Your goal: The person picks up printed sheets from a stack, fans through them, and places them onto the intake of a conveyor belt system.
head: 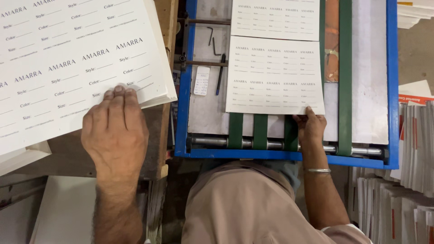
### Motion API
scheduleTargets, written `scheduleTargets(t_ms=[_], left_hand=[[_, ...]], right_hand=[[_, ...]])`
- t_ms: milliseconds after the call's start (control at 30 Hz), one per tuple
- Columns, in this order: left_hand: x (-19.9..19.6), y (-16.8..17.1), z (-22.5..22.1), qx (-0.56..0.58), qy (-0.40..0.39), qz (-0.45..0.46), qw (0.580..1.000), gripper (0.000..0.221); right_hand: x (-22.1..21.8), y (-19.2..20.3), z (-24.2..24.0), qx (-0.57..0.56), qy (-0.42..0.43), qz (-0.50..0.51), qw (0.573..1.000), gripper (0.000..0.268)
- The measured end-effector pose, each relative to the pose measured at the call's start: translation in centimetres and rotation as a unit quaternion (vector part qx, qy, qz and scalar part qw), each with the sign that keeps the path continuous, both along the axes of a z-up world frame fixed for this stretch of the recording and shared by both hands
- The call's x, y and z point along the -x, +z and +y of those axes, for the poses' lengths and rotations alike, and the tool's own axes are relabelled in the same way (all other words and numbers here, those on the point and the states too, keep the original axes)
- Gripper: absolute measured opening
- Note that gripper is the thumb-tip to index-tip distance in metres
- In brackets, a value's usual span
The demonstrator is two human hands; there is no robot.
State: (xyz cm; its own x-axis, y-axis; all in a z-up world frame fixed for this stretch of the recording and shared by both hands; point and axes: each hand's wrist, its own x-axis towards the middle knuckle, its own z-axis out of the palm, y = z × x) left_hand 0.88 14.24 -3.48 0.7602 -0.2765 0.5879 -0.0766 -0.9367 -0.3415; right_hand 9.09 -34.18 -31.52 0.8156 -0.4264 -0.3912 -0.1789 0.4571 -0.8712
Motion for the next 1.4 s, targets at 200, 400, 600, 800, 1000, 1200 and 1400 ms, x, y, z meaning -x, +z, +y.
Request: scheduleTargets(t_ms=[200, 400, 600, 800, 1000, 1200, 1400], left_hand=[[-0.4, 1.1, -1.1, 0.044, -0.011, -0.006, 0.999, 0.021], [-0.6, 1.0, -1.0, 0.033, 0.023, -0.051, 0.998, 0.025], [0.3, -1.1, 0.6, 0.051, 0.007, -0.04, 0.998, 0.012], [0.7, -0.1, 1.2, 0.05, 0.006, 0.001, 0.999, 0.014], [-0.6, 4.3, 2.8, 0.195, -0.091, 0.068, 0.974, 0.021], [-1.1, 2.9, -8.9, 0.076, -0.095, 0.173, 0.977, 0.043], [-0.8, 2.9, -13.1, 0.087, -0.151, 0.237, 0.956, 0.052]], right_hand=[[-1.7, 0.0, 0.0, -0.059, 0.022, 0.004, 0.998, 0.024], [-1.5, 0.5, -0.2, -0.046, 0.054, -0.013, 0.997, 0.03], [-4.3, 0.1, 1.4, -0.038, 0.074, -0.017, 0.996, 0.034], [-4.3, 1.4, 2.1, -0.023, 0.088, 0.01, 0.996, 0.038], [-1.1, 9.0, 7.8, -0.039, 0.204, -0.032, 0.978, 0.039], [3.4, 18.9, 15.6, -0.133, 0.485, -0.292, 0.814, 0.04], [2.4, 17.0, 17.0, -0.216, 0.266, -0.193, 0.919, 0.024]])
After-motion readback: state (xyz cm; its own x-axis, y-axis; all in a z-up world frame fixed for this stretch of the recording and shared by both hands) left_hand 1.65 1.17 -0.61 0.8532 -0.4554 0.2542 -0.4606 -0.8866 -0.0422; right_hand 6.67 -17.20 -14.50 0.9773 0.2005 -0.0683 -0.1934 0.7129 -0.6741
